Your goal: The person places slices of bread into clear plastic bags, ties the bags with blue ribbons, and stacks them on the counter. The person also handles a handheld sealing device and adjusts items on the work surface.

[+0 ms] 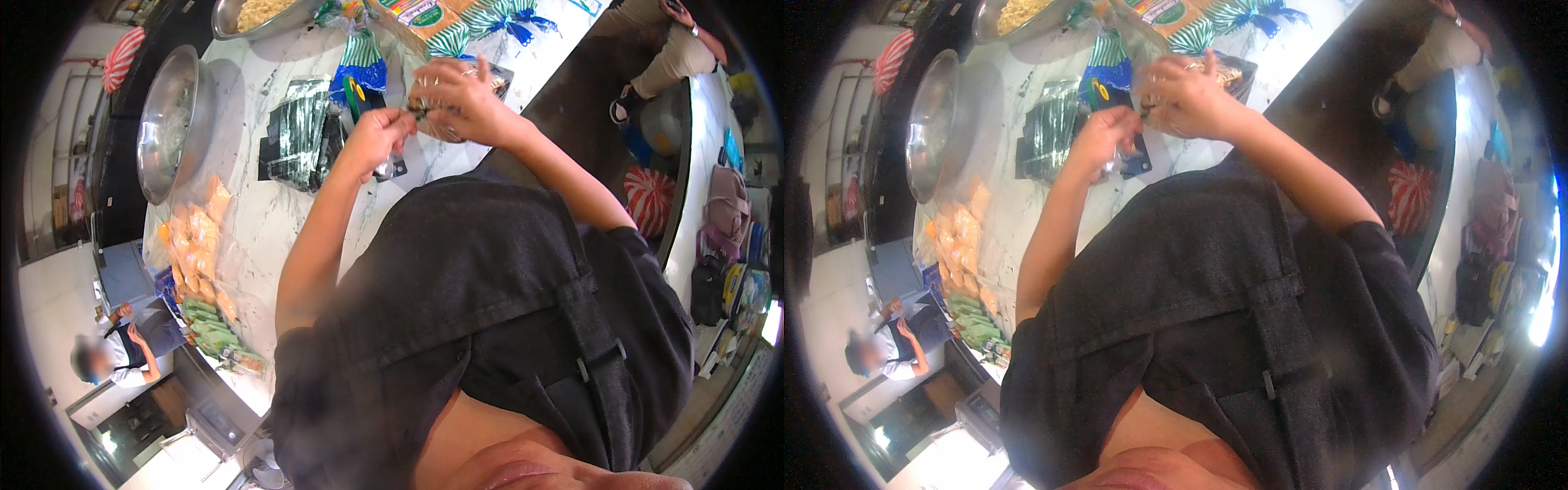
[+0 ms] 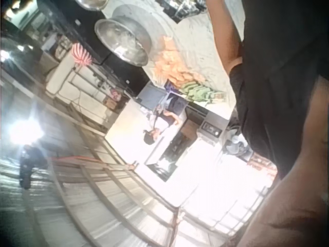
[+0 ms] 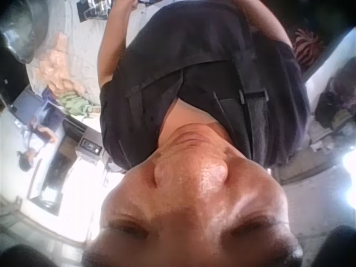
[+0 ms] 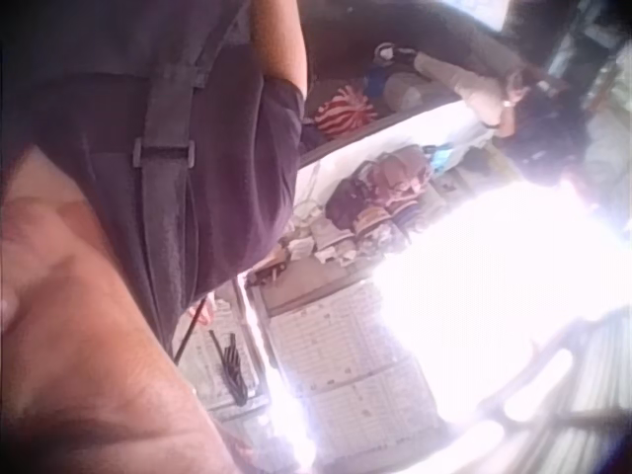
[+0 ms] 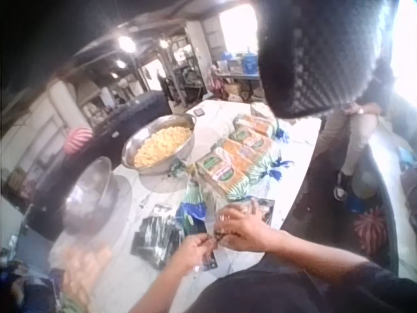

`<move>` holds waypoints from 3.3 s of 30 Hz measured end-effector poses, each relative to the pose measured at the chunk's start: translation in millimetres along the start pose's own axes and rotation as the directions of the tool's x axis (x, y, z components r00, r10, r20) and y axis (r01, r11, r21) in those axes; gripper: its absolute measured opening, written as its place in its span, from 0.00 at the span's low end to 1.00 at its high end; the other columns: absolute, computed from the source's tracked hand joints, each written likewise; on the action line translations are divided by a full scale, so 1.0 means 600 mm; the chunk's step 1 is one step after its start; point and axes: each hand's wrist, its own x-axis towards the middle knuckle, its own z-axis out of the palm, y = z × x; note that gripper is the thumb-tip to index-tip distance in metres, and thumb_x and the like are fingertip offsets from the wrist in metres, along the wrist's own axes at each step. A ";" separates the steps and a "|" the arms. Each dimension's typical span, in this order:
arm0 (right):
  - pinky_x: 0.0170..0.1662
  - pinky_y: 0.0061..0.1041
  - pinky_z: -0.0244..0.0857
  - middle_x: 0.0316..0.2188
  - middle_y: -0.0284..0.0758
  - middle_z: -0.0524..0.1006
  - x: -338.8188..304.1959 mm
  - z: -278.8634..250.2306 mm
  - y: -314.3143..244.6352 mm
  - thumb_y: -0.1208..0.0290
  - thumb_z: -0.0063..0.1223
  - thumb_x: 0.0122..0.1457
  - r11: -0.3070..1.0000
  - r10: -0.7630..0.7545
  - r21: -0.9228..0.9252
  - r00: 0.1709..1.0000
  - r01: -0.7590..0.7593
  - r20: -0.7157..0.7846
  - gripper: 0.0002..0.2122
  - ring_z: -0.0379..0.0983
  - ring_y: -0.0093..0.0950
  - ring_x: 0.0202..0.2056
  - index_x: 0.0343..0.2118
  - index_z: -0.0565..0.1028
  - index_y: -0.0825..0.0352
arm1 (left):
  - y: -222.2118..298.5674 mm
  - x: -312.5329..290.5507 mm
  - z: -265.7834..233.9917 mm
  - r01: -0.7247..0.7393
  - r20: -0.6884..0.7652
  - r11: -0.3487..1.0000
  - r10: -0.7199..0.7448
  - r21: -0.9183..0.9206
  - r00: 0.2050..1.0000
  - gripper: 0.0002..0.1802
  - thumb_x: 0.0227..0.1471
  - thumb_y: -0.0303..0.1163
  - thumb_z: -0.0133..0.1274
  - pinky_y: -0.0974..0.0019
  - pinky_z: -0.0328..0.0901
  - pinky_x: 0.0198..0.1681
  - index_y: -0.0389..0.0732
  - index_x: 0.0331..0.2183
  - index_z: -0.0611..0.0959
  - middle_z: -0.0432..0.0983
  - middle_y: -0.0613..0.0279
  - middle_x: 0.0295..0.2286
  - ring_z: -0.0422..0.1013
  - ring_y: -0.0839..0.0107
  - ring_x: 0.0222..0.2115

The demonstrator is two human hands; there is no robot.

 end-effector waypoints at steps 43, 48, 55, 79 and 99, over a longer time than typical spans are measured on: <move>0.52 0.35 0.64 0.53 0.44 0.65 -0.056 0.065 0.053 0.75 0.65 0.46 0.892 0.254 0.384 0.967 -0.237 0.008 0.33 0.66 0.40 0.50 0.57 0.63 0.67 | -0.003 0.065 -0.041 -0.513 -0.388 0.780 0.624 0.359 0.678 0.12 0.49 0.31 0.61 0.73 0.60 0.28 0.33 0.25 0.76 0.68 0.66 0.20 0.62 0.79 0.23; 0.50 0.32 0.64 0.53 0.39 0.65 -0.078 0.043 0.071 0.74 0.65 0.48 0.823 0.384 0.445 0.923 -0.354 0.023 0.33 0.71 0.30 0.46 0.58 0.63 0.61 | 0.091 0.057 -0.075 -0.518 -0.624 0.809 0.563 0.280 0.542 0.11 0.53 0.31 0.57 0.73 0.62 0.30 0.36 0.23 0.78 0.75 0.65 0.22 0.66 0.79 0.24; 0.49 0.31 0.64 0.50 0.37 0.68 -0.104 0.031 0.120 0.74 0.63 0.50 0.718 0.622 0.413 0.783 -0.561 -0.017 0.31 0.72 0.27 0.43 0.58 0.64 0.61 | 0.259 -0.013 -0.284 -0.511 -0.729 0.667 0.676 0.543 0.109 0.08 0.53 0.30 0.57 0.76 0.63 0.33 0.35 0.27 0.81 0.81 0.63 0.27 0.69 0.82 0.27; 0.50 0.38 0.66 0.47 0.47 0.73 0.024 0.194 0.306 0.54 0.65 0.44 0.570 0.821 0.157 0.563 -0.806 -0.089 0.32 0.72 0.45 0.46 0.49 0.69 0.70 | -0.088 0.209 -0.660 0.131 -0.764 0.790 0.514 0.599 0.390 0.18 0.56 0.39 0.51 0.57 0.65 0.38 0.30 0.36 0.79 0.78 0.47 0.33 0.73 0.55 0.30; 0.34 0.24 0.66 0.25 0.36 0.79 0.117 -0.063 0.070 0.66 0.56 0.53 0.552 0.585 0.654 0.800 -0.517 0.138 0.14 0.74 0.24 0.29 0.35 0.79 0.74 | 0.082 0.024 -0.117 -0.560 -0.326 0.613 0.782 0.557 0.531 0.19 0.44 0.21 0.57 0.66 0.65 0.43 0.40 0.42 0.78 0.72 0.58 0.38 0.70 0.67 0.37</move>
